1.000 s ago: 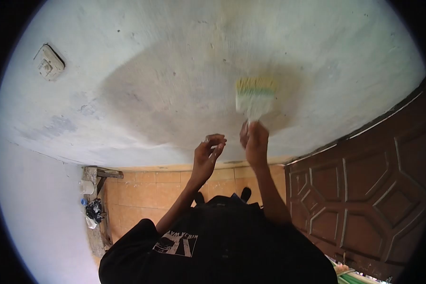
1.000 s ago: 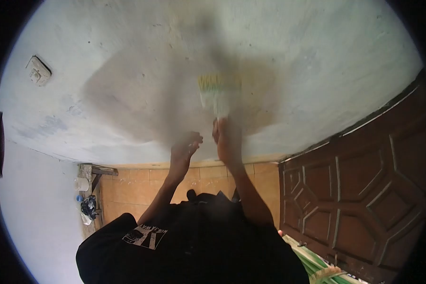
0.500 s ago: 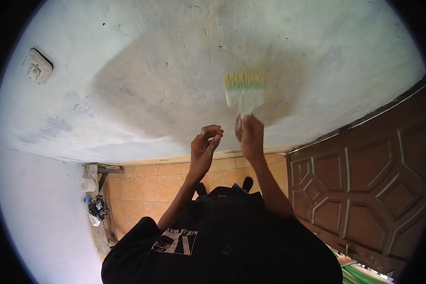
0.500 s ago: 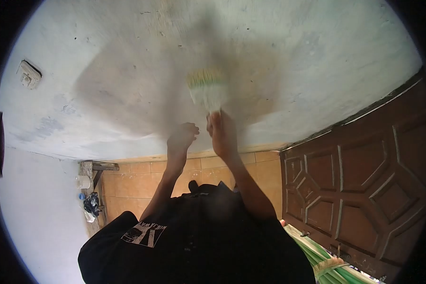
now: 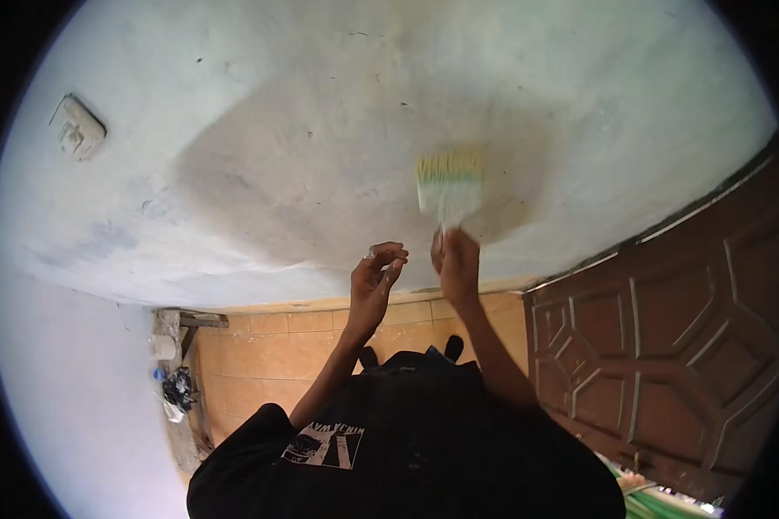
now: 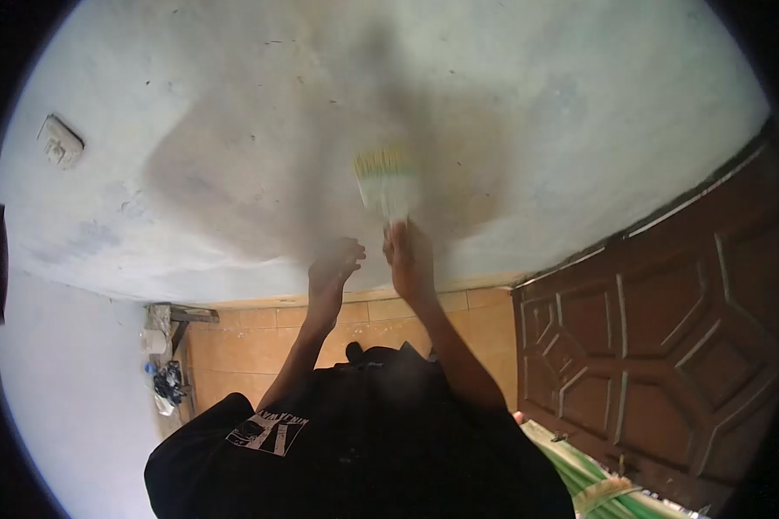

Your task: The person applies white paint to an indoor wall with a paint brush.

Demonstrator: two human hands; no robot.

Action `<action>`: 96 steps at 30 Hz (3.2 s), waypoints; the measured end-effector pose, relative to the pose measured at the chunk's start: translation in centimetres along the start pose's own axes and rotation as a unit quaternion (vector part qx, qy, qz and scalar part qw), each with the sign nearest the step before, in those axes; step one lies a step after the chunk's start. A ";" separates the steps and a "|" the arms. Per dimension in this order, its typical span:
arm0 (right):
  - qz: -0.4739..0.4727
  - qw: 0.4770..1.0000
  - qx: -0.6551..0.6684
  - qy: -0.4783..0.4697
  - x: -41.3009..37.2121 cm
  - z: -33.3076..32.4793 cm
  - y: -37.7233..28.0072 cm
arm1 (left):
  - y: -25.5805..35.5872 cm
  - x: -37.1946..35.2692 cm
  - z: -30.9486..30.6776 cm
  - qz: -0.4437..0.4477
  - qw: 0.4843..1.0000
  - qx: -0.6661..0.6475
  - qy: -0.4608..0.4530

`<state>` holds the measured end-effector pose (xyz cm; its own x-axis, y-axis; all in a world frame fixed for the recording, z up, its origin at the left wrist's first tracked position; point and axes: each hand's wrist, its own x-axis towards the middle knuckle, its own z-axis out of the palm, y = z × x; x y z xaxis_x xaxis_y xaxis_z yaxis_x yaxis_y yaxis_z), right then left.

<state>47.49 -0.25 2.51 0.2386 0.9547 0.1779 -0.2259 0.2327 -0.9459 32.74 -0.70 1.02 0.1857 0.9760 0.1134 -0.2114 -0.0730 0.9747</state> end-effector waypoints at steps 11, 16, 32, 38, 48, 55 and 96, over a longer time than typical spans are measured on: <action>0.076 0.996 -0.052 -0.003 -2.6 -3.7 9.0 | 0.9 0.3 0.8 0.016 0.999 0.011 -0.029; -0.006 0.999 0.023 -0.026 -0.4 -0.8 1.5 | 0.6 -0.1 0.1 -0.009 1.000 -0.005 -0.023; -0.021 0.999 -0.037 -0.029 -1.6 -0.1 1.3 | -0.3 0.3 1.0 -0.020 0.998 -0.023 -0.053; -0.095 0.995 -0.014 -0.033 4.6 2.2 -4.5 | 0.7 0.3 1.1 -0.031 0.999 -0.008 -0.040; 0.005 0.998 0.055 0.003 -2.3 1.1 1.5 | 0.7 0.1 -0.5 0.012 1.000 0.007 0.019; -0.067 0.998 0.007 0.008 3.9 1.4 -2.2 | 1.9 0.4 -0.3 0.024 1.000 0.003 0.016; 0.000 0.996 -0.064 -0.055 -1.3 0.4 -1.3 | 0.9 0.2 -1.0 0.000 1.000 -0.002 -0.006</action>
<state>47.15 -1.71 3.61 0.1326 0.9707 0.2002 -0.1029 0.2143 -0.9713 31.61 -0.40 1.73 0.1961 0.9736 0.1165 -0.2159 -0.0730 0.9737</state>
